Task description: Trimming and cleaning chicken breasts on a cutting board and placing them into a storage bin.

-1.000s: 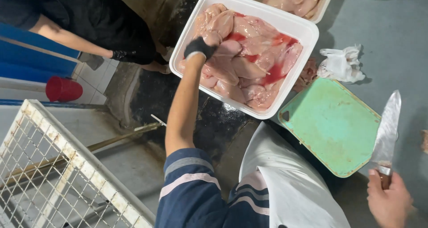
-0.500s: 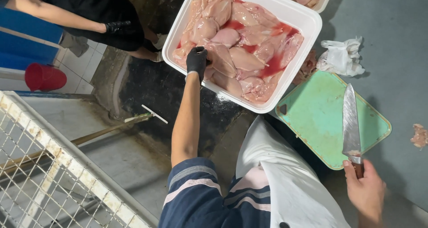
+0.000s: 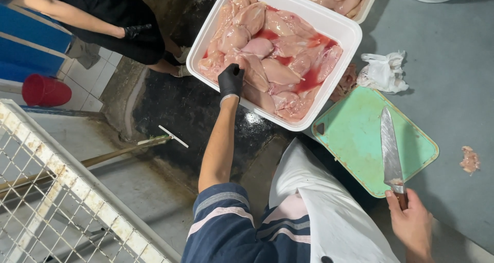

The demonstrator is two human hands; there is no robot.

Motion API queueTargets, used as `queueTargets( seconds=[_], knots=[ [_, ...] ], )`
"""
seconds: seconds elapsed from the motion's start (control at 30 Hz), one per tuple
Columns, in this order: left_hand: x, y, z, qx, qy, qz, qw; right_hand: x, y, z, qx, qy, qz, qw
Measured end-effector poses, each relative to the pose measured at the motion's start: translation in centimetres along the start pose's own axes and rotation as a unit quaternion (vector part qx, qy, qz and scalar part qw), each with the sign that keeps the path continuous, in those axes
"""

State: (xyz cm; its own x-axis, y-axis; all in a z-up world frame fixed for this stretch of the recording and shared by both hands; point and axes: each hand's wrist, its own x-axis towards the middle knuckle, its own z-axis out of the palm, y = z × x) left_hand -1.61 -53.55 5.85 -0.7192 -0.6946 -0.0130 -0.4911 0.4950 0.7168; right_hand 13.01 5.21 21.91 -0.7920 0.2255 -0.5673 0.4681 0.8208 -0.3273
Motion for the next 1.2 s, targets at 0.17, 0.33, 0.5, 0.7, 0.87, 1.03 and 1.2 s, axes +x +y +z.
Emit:
queueTargets(
  seconds=[0.17, 0.33, 0.5, 0.7, 0.87, 1.03, 1.2],
  knots=[
    [0.6, -1.8, 2.0, 0.086, -0.085, 0.154, 0.981, 0.3, 0.6, 0.1, -0.023, -0.001, -0.021, 1.0],
    [2.5, -6.7, 5.6, 0.159, -0.068, 0.224, 0.959, 0.1, 0.7, 0.2, -0.012, -0.001, -0.023, 1.0],
    [3.3, -6.3, 5.6, 0.177, -0.112, 0.166, 0.964, -0.3, 1.0, 0.4, 0.002, -0.001, -0.018, 1.0],
    [0.6, -0.9, 1.7, -0.024, -0.104, -0.027, 0.994, -0.2, 2.3, 0.9, -0.003, -0.006, -0.009, 1.0],
    [1.0, -0.5, 0.5, -0.019, 0.053, -0.116, 0.992, -0.6, 2.4, 0.9, -0.004, -0.005, 0.002, 1.0],
    [2.0, -0.2, -1.2, -0.005, 0.097, -0.156, 0.983, -0.5, 2.8, 1.1, -0.014, -0.011, -0.003, 1.0],
    [1.7, 0.4, -2.7, -0.015, 0.03, -0.086, 0.996, -0.7, 2.0, 1.1, -0.024, -0.018, -0.018, 0.999]
  ],
)
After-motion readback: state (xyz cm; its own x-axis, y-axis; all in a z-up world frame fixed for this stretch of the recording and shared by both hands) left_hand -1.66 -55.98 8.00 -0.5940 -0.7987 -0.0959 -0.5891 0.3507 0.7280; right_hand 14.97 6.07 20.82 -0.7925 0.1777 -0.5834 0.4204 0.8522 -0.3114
